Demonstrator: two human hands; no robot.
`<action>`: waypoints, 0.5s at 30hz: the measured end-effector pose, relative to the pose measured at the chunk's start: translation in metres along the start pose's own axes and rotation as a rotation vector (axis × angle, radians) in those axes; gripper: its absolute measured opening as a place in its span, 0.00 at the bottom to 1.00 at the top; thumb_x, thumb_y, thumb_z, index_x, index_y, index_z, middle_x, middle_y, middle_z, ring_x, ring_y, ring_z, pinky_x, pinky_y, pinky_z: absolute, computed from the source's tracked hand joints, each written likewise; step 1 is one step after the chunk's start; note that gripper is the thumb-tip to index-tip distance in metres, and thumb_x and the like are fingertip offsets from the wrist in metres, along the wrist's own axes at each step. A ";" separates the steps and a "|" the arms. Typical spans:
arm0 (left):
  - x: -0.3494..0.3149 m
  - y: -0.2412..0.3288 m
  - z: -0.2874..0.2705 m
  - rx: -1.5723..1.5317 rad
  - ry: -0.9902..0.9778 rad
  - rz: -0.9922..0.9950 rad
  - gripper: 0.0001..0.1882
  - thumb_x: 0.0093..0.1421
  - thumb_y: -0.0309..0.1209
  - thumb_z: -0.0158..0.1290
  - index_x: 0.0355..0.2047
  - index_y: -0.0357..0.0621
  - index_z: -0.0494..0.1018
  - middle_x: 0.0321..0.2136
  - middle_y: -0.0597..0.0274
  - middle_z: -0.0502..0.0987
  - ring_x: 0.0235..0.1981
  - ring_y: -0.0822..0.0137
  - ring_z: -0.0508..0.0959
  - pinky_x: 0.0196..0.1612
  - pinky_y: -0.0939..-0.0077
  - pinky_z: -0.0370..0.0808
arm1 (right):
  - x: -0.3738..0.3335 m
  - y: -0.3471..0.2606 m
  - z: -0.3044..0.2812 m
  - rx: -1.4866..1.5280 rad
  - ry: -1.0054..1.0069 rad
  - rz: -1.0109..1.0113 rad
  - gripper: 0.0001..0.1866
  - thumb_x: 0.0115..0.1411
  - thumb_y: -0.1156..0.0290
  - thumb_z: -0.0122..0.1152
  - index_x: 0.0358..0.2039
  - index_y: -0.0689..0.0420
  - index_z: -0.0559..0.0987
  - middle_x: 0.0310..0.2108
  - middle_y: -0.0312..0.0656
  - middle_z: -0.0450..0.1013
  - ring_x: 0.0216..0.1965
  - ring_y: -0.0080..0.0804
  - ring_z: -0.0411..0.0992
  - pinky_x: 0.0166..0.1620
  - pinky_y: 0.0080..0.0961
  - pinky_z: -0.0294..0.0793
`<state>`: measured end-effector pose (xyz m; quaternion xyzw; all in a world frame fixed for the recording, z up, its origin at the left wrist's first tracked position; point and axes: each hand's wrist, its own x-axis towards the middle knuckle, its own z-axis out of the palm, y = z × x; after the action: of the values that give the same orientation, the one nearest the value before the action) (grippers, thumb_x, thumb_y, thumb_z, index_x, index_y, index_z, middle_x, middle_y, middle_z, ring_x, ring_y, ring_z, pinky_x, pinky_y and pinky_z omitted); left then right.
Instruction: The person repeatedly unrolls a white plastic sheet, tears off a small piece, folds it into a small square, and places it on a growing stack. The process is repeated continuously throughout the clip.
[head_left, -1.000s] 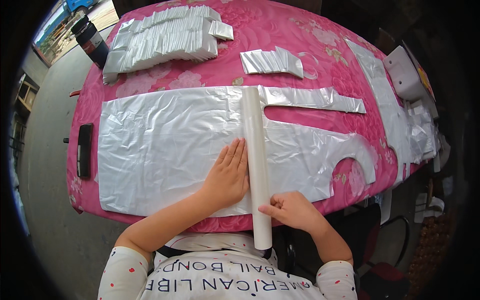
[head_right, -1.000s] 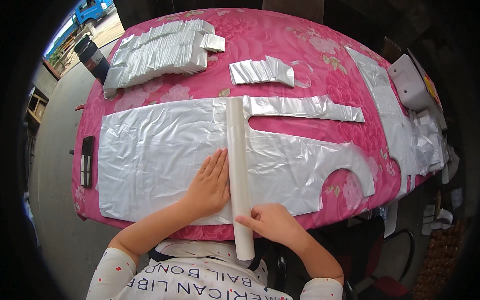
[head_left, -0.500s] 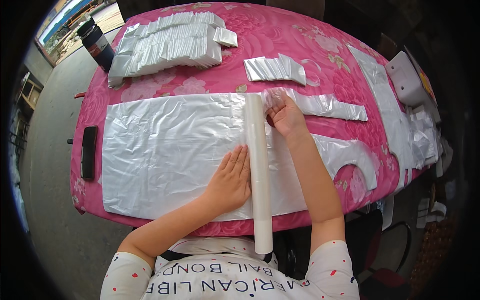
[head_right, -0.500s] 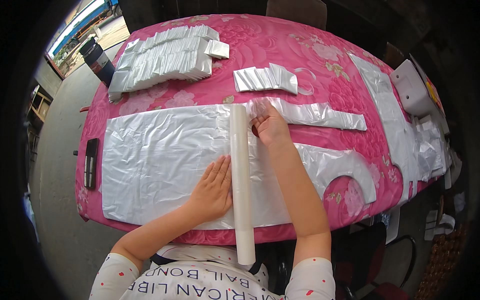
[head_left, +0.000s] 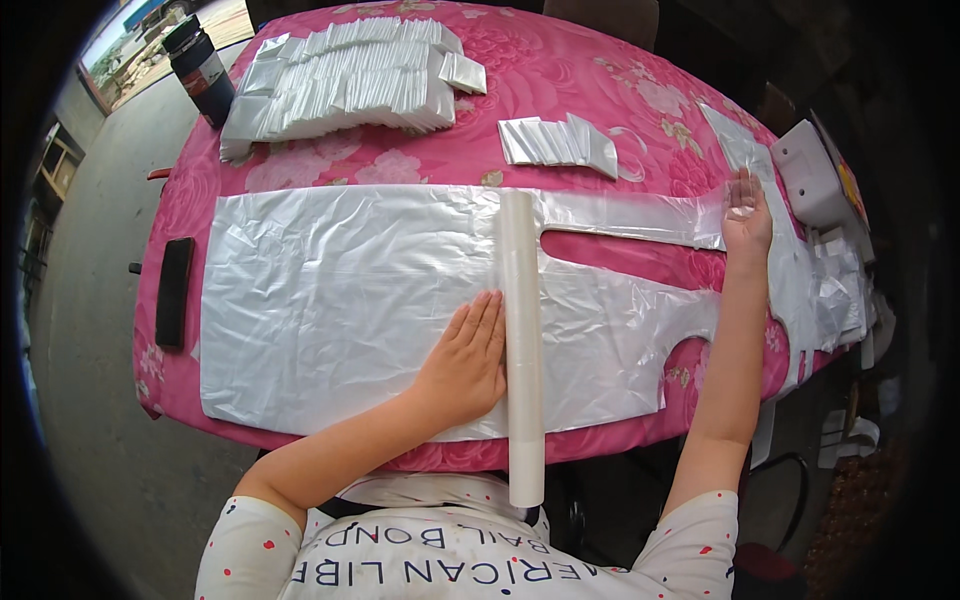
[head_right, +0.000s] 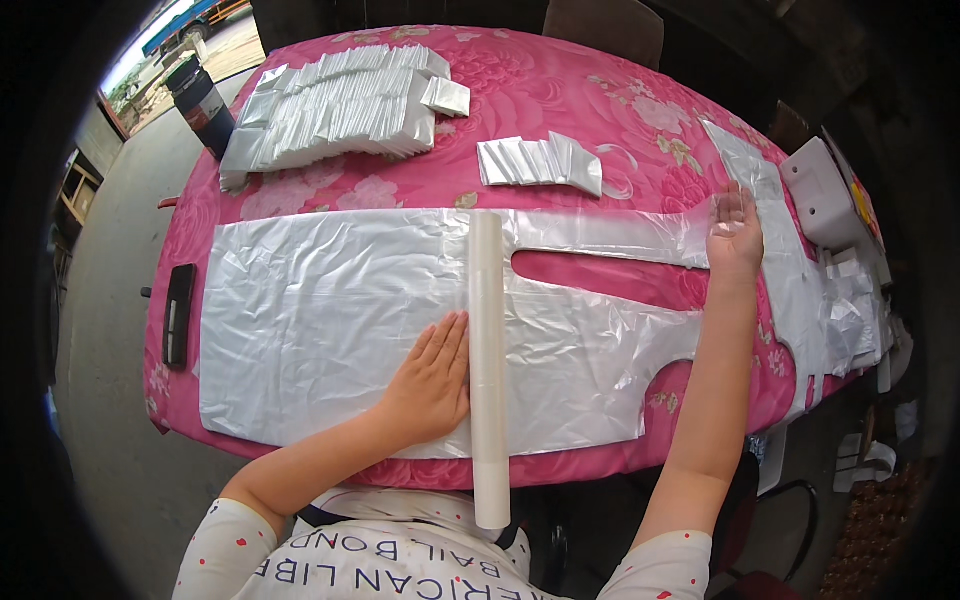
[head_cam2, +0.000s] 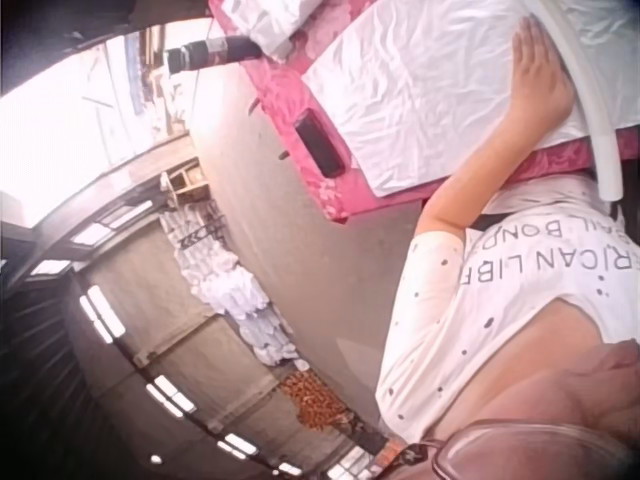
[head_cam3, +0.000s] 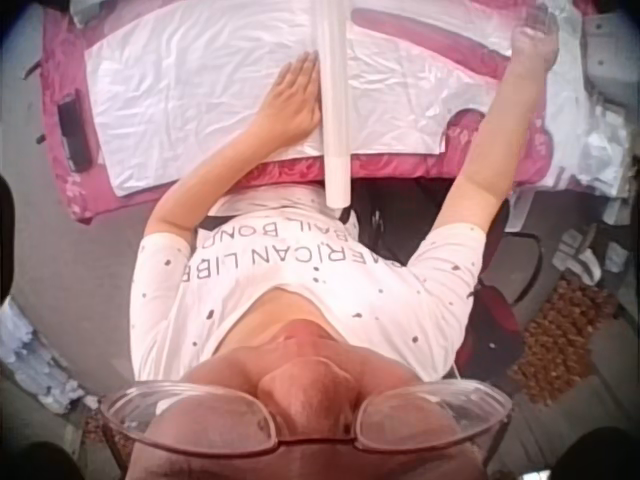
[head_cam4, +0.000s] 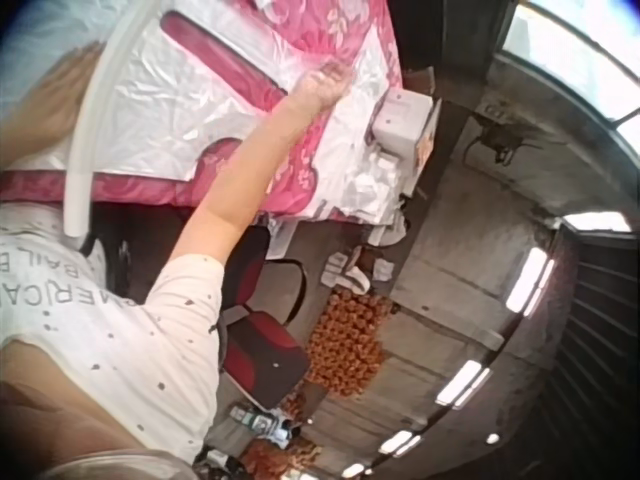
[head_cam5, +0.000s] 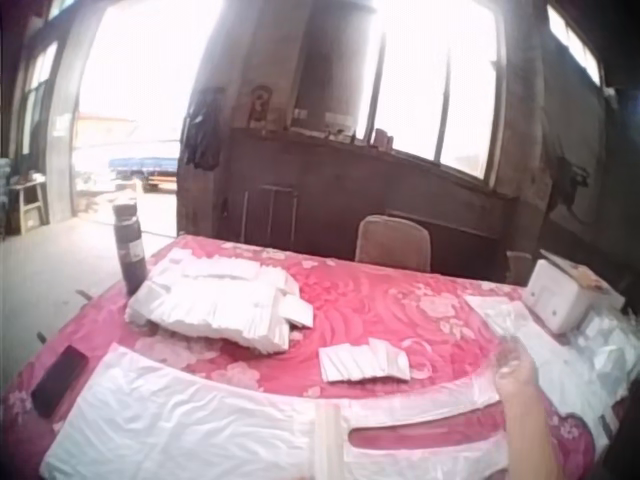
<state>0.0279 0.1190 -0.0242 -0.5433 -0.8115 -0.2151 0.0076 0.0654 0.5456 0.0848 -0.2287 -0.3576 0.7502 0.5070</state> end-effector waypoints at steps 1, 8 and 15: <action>0.000 0.000 0.001 0.006 0.003 -0.004 0.32 0.55 0.34 0.38 0.55 0.21 0.55 0.58 0.36 0.55 0.63 0.47 0.51 0.64 0.57 0.45 | -0.035 0.006 0.036 -0.061 -0.095 -0.049 0.16 0.64 0.67 0.43 0.48 0.61 0.69 0.46 0.46 0.70 0.47 0.34 0.70 0.50 0.32 0.70; 0.001 -0.001 0.005 0.056 0.044 0.034 0.31 0.56 0.35 0.38 0.55 0.21 0.55 0.58 0.36 0.55 0.62 0.47 0.53 0.64 0.57 0.46 | -0.279 0.152 0.177 -0.536 -1.008 0.054 0.15 0.61 0.66 0.50 0.42 0.64 0.75 0.39 0.51 0.74 0.41 0.38 0.72 0.46 0.25 0.68; 0.001 -0.004 0.017 0.162 0.057 0.065 0.30 0.58 0.36 0.38 0.56 0.24 0.55 0.59 0.38 0.55 0.63 0.47 0.53 0.64 0.57 0.47 | -0.421 0.290 0.193 -0.887 -1.431 -0.204 0.18 0.59 0.69 0.48 0.50 0.61 0.71 0.52 0.53 0.66 0.59 0.51 0.56 0.61 0.41 0.51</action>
<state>0.0274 0.1251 -0.0408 -0.5607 -0.8076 -0.1637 0.0814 -0.0837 0.0311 -0.0225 0.1568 -0.8723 0.4550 0.0869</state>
